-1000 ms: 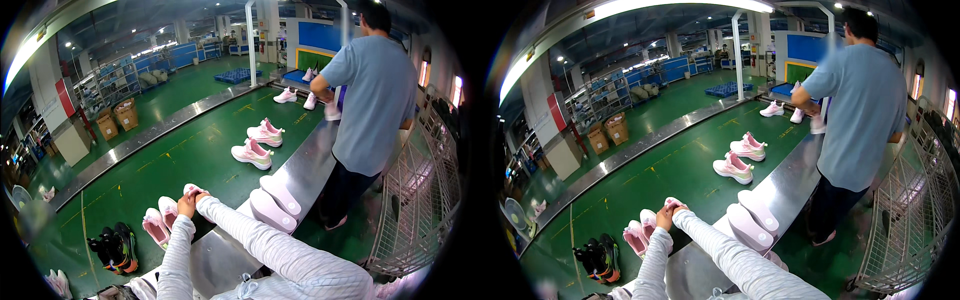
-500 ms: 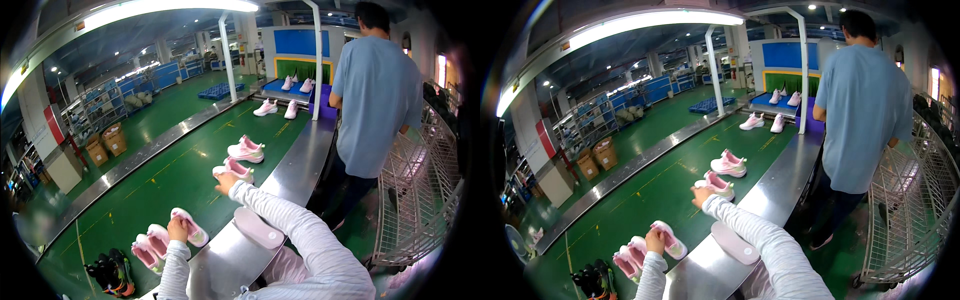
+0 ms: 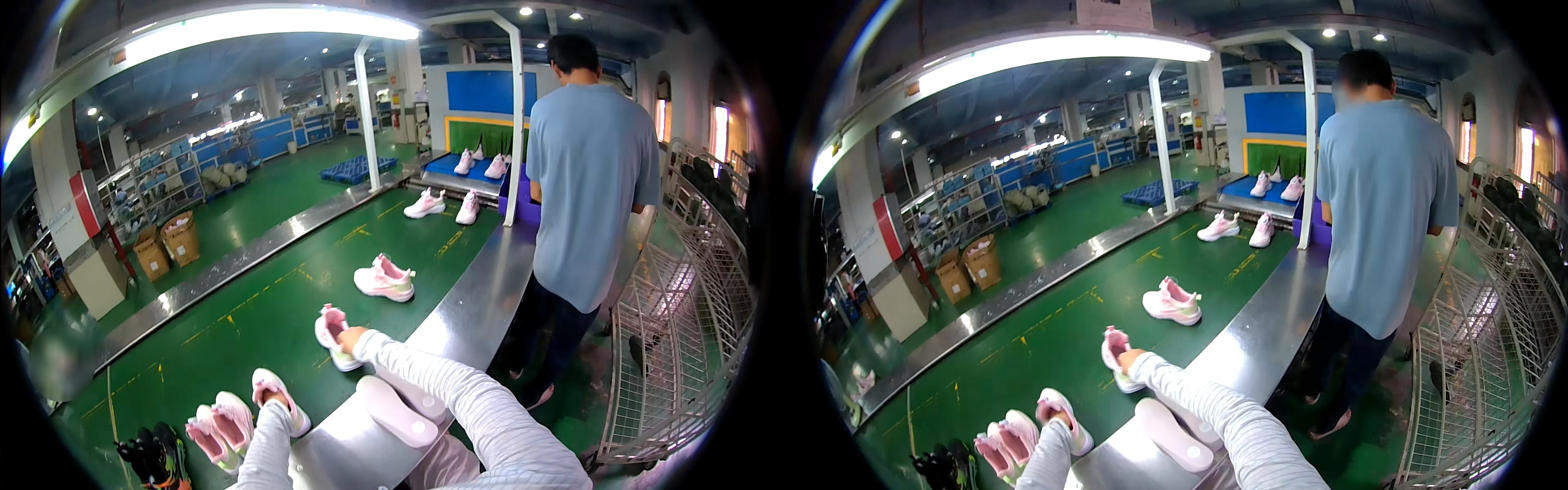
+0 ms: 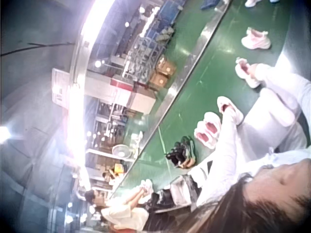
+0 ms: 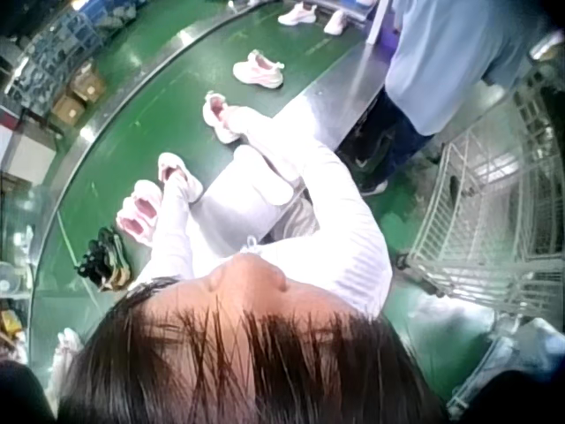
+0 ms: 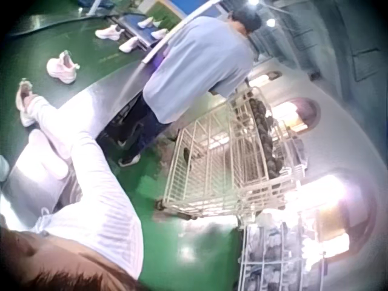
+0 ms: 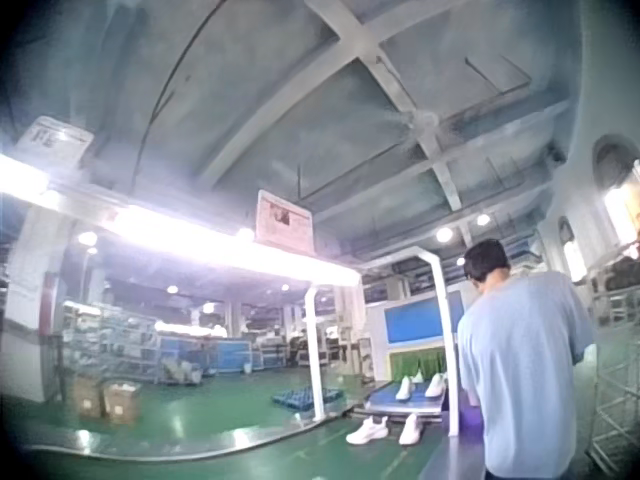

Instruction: The person inserts pink plastic shoe trees into pink and white sneakers on a factory assembly line. They pick up the shoes from the conveyor belt, insert the trees, and place the shoes back on the belt for the next stage of production.

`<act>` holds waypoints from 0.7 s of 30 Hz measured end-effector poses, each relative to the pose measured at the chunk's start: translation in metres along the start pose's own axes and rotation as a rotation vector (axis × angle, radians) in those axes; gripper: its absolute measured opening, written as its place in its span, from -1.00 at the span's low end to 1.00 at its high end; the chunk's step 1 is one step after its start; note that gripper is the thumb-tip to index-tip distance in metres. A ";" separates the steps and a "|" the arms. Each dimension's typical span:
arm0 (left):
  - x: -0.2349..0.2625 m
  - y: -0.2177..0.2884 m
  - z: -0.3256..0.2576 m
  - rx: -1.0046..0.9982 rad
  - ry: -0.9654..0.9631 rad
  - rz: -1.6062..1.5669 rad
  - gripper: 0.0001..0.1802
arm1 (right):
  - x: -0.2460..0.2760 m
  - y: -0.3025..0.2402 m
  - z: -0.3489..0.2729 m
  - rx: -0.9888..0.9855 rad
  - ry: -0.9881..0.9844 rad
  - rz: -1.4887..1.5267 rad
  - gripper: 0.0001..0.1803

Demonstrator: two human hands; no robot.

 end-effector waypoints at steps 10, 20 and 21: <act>-0.002 -0.010 -0.025 -0.109 -0.149 0.017 -0.75 | 0.026 -0.103 -0.144 0.433 -0.098 0.167 -0.49; 0.002 0.015 -0.061 -0.346 -0.317 0.002 -0.72 | -0.032 0.031 -0.244 -0.290 -0.014 0.126 -0.27; 0.002 0.016 -0.063 -0.358 -0.322 0.004 -0.71 | -0.035 0.030 -0.240 -0.283 0.005 0.115 -0.25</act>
Point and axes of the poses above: each hand's wrist, its own z-axis towards the middle knuckle, its own x-axis out of the back of the hand, y = z × x, the point moved 6 cm from there along z, towards the middle knuckle, and after that the axes turned 14 degrees about -y, right-handed, at the moved point
